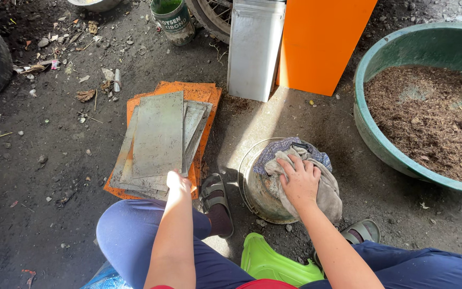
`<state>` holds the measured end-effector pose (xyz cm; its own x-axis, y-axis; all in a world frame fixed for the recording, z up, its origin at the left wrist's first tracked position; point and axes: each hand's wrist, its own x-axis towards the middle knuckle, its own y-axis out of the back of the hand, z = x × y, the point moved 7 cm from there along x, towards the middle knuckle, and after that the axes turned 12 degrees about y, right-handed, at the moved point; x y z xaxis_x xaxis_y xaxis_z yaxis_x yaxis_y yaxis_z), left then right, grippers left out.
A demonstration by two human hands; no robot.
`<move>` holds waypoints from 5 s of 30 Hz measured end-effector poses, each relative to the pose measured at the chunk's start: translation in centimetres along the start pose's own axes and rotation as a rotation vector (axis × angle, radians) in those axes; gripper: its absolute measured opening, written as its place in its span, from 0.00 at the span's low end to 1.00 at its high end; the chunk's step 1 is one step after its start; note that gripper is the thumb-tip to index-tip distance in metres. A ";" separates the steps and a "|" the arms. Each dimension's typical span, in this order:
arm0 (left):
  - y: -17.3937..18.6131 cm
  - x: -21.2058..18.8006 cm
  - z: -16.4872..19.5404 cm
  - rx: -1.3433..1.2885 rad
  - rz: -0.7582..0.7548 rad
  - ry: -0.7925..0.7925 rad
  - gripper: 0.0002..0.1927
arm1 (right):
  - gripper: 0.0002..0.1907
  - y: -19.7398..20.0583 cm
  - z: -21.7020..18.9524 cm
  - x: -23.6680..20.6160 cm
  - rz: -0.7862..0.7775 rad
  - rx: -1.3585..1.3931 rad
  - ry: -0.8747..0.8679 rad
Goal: The person sits on a low stool and wipes rectangular metal sheets with a cloth. They pick up each sheet from a stack, wipe both sides, and place the cleaned sheet against an orange board. The person repeats this process for multiple sheets.
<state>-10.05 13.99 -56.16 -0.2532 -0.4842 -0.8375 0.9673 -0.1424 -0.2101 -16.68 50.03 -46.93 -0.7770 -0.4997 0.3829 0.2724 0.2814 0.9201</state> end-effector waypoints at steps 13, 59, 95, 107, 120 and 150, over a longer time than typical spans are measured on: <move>-0.3 2.0 -0.3 -0.160 0.011 0.051 0.21 | 0.26 -1.1 0.7 -0.6 0.049 0.026 0.017; -9.7 -23.5 3.6 0.451 -0.781 -0.081 0.20 | 0.28 2.4 9.3 -3.1 0.018 0.283 -0.292; -1.8 -7.2 -23.2 0.585 -0.540 -0.175 0.10 | 0.35 -6.7 11.6 0.7 -0.400 -0.227 -0.176; -7.9 -14.0 -12.9 0.939 -0.456 -0.863 0.15 | 0.20 8.2 36.9 -8.0 -0.081 -0.285 -0.654; -14.1 -45.6 -4.2 1.247 -0.702 -1.956 0.06 | 0.21 9.9 33.9 -10.8 0.089 0.002 -0.659; -3.3 -7.7 -19.0 1.021 -0.321 -0.364 0.15 | 0.30 1.5 19.0 -1.0 -0.475 -0.055 -0.380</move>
<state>-10.94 34.56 -58.61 -0.6384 -0.4972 -0.5876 0.4320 -0.8633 0.2610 -26.27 66.54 -47.48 -0.9661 -0.2298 -0.1178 -0.1330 0.0517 0.9898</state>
